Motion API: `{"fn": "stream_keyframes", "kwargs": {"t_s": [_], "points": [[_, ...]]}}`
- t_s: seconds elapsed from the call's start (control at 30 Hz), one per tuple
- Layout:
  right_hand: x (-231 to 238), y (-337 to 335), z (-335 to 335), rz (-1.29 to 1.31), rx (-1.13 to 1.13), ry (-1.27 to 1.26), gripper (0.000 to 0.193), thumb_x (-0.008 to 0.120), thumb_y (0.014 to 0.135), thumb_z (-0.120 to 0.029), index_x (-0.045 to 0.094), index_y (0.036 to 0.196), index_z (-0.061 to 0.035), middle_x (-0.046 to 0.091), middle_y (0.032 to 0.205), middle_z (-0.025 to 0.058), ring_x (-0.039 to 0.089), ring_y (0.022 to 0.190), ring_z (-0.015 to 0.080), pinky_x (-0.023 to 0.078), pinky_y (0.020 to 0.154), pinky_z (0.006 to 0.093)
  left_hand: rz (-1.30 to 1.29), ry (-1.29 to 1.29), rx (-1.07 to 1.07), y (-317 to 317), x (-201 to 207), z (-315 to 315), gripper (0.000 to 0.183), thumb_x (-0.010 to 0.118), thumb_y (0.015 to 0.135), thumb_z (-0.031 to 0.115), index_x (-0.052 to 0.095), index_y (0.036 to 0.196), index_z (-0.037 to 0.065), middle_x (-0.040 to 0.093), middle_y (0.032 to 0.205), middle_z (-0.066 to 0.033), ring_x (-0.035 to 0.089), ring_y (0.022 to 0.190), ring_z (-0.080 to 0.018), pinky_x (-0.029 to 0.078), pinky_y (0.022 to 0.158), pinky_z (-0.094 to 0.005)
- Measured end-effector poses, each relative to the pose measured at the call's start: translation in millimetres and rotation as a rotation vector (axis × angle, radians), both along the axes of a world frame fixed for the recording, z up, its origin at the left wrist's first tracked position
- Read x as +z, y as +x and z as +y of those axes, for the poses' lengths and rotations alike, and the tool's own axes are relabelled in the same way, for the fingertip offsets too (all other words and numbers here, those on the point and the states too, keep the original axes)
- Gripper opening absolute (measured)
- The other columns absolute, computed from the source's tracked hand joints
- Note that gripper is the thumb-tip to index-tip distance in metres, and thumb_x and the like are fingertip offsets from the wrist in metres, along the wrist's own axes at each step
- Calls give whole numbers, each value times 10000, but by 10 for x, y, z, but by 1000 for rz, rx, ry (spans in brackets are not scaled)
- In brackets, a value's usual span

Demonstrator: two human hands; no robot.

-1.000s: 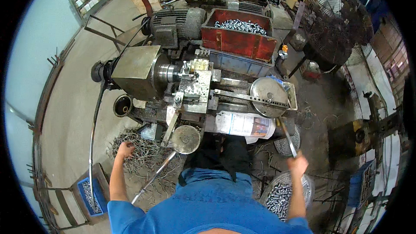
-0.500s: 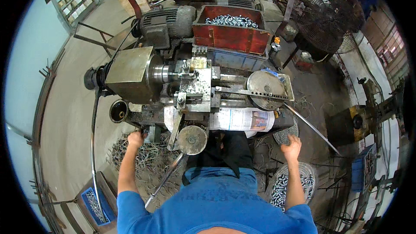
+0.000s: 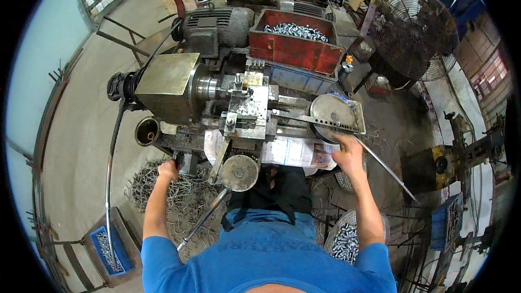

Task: The person picks up a metal part from a bin, places it into the chuck of a lathe, and secures it. They then operate the lathe by pulling a lever, causing the part to spin while they use a tool to shape or cut it. After the process is complete, they stop the lathe, remove the finished part, and place it into a separate bin before repeating the process with a new part.

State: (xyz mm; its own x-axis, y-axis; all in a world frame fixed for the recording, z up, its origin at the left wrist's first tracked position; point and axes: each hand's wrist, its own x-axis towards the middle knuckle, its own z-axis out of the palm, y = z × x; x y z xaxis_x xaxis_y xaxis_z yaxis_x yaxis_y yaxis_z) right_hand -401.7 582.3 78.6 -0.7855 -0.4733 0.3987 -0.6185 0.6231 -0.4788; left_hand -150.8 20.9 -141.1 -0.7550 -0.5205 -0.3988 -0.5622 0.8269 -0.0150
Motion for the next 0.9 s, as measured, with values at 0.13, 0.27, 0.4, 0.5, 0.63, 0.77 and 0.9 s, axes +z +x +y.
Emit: {"fn": "stream_keyframes", "kwargs": {"t_s": [0.13,0.27,0.4,0.5,0.63,0.77,0.9], "points": [[446,-211,-1137,172,334,-35,405,642,575,-139,657,956,-4,647,964,153,582,893,338,486,791,412,339,44,254,132,772,-40,467,546,851,494,626,1097,105,672,931,-172,635,901,-363,495,757,-452],[600,-280,-2413,327,577,54,325,631,553,-146,673,851,-21,632,942,128,555,940,311,474,818,392,616,-104,279,747,1704,-488,380,523,890,423,632,1100,126,672,912,-173,642,858,-355,499,721,-441],[524,-306,-3213,359,565,483,240,632,583,-153,698,787,-46,632,921,135,542,976,295,450,864,367,669,-302,493,1440,2136,-718,386,525,888,433,635,1051,101,667,851,-179,647,809,-346,492,673,-449],[384,-361,-3435,262,509,608,209,632,615,-168,707,773,-52,663,894,161,580,953,303,474,845,381,565,-438,500,1610,1835,-243,514,571,831,515,624,1026,43,646,780,-214,630,779,-417,488,666,-466],[230,-450,-3498,208,550,526,197,639,601,-132,702,765,-42,666,867,176,606,923,320,503,824,386,638,-300,470,1444,1605,289,606,601,788,558,585,940,-29,631,760,-248,619,782,-446,484,682,-486],[219,-410,-3482,171,519,547,167,623,653,-149,703,766,-55,667,864,157,593,924,324,494,816,397,594,-68,614,1305,1809,233,467,714,750,410,588,804,-36,613,716,-256,617,728,-430,485,659,-468],[401,-321,-3353,390,515,612,193,625,642,-204,709,740,-60,670,829,119,558,948,290,403,873,359,631,235,547,1243,1886,73,281,704,778,219,564,738,-21,594,603,-149,593,472,-244,467,474,-379]]}}
